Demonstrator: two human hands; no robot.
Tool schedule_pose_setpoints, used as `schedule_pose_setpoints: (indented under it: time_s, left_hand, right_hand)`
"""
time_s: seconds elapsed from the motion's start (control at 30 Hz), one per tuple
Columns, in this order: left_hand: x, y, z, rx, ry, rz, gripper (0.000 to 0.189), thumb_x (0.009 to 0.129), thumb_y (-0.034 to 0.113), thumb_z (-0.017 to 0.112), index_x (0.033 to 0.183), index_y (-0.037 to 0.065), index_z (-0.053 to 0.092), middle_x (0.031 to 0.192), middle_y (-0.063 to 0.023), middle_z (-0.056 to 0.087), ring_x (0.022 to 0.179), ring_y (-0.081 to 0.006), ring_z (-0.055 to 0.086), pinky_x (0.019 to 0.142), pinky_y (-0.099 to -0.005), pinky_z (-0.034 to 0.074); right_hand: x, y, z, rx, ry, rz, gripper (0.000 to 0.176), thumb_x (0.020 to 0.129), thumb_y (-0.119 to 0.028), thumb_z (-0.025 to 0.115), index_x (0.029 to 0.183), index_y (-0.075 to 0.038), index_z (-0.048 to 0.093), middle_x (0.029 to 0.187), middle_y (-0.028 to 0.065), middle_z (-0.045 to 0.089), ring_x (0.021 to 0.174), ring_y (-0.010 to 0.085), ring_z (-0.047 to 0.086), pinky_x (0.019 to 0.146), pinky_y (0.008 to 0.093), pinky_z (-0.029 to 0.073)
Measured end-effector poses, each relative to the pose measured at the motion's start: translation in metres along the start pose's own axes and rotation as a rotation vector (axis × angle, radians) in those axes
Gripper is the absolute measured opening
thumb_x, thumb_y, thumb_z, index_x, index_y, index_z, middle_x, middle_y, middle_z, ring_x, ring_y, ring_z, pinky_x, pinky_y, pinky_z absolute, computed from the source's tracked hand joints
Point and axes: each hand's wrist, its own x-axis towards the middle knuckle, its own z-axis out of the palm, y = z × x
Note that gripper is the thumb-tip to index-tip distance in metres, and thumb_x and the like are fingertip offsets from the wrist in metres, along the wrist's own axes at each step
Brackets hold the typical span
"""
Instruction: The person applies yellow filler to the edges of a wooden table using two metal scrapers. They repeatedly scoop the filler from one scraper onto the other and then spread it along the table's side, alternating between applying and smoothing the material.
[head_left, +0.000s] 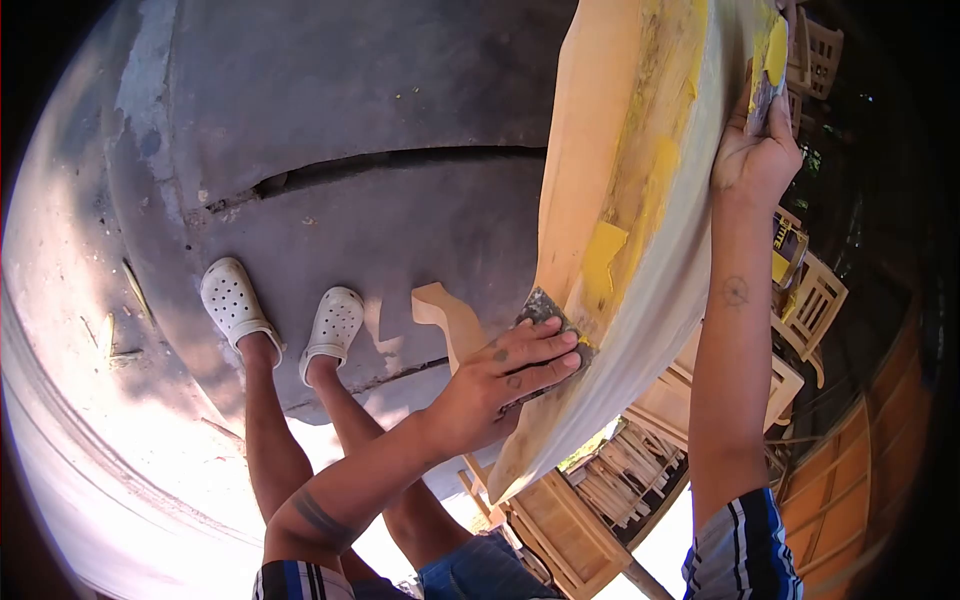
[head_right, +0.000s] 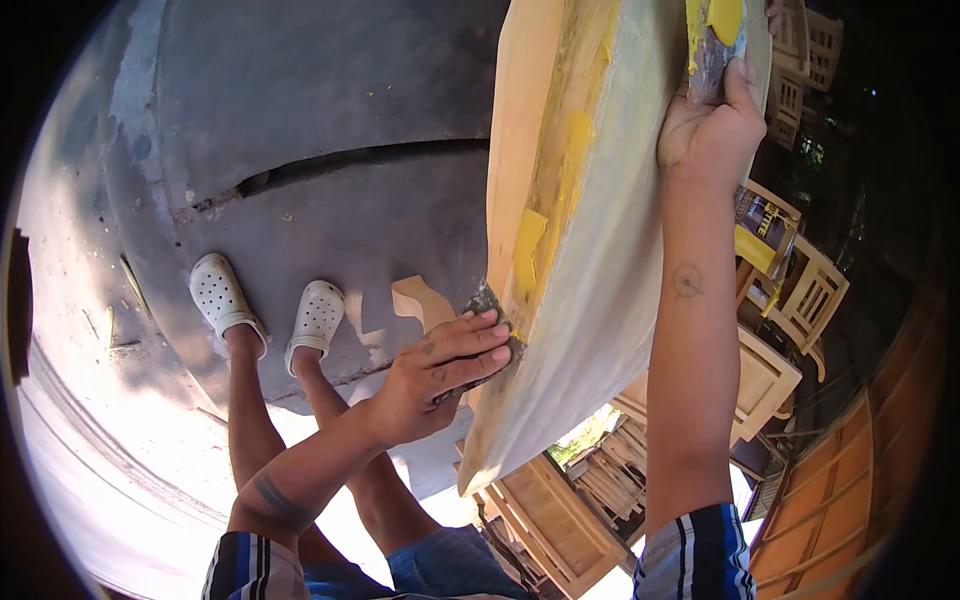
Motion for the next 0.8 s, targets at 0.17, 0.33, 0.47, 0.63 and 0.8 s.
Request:
schedule_pose_setpoints:
  time_s: [0.17,0.33,0.47,0.63,0.8]
  left_hand:
    - [0.070,0.020,-0.075,-0.046,0.020,-0.089,0.065,0.064,-0.023,0.040,0.118,0.009,0.059,0.120,-0.0106,0.057,0.115,-0.0244,0.052,0.097,-0.0341,0.043]
    - [0.164,0.007,-0.098,-0.001,0.043,0.096,0.059,0.065,-0.020,0.036,0.112,0.005,0.062,0.116,-0.0102,0.059,0.107,-0.0214,0.057,0.094,-0.0300,0.044]
    - [0.126,0.005,-0.090,-0.009,-0.185,-0.001,0.060,0.060,-0.021,0.039,0.108,0.005,0.064,0.109,-0.0092,0.061,0.106,-0.0240,0.058,0.094,-0.0306,0.044]
    - [0.045,-0.003,-0.045,0.021,-0.127,0.024,0.066,0.053,-0.023,0.047,0.108,0.009,0.065,0.109,-0.0074,0.062,0.107,-0.0273,0.057,0.092,-0.0344,0.047]
    - [-0.028,-0.009,-0.009,-0.049,-0.029,-0.009,0.066,0.055,-0.022,0.049,0.111,0.010,0.064,0.115,-0.0080,0.060,0.108,-0.0277,0.056,0.090,-0.0366,0.047]
  right_hand:
    - [-0.004,-0.002,0.006,-0.037,0.057,0.012,0.034,0.093,-0.006,0.040,0.126,0.003,0.042,0.121,0.0142,0.052,0.107,0.0239,0.055,0.093,0.0350,0.045]
    - [-0.003,-0.002,0.005,-0.043,0.013,0.019,0.033,0.094,-0.006,0.039,0.126,0.003,0.042,0.121,0.0139,0.052,0.107,0.0238,0.055,0.091,0.0345,0.046]
    - [0.002,0.000,-0.002,-0.006,0.019,-0.003,0.031,0.093,-0.004,0.040,0.123,0.004,0.043,0.117,0.0140,0.053,0.104,0.0235,0.056,0.089,0.0341,0.047]
    - [0.016,0.007,-0.015,0.151,-0.094,-0.045,0.033,0.095,-0.002,0.032,0.122,0.017,0.035,0.124,0.0265,0.045,0.114,0.0345,0.050,0.099,0.0395,0.046]
    - [0.014,0.003,-0.010,0.084,-0.035,-0.037,0.033,0.095,-0.001,0.032,0.123,0.017,0.035,0.124,0.0274,0.045,0.114,0.0355,0.050,0.099,0.0409,0.046]
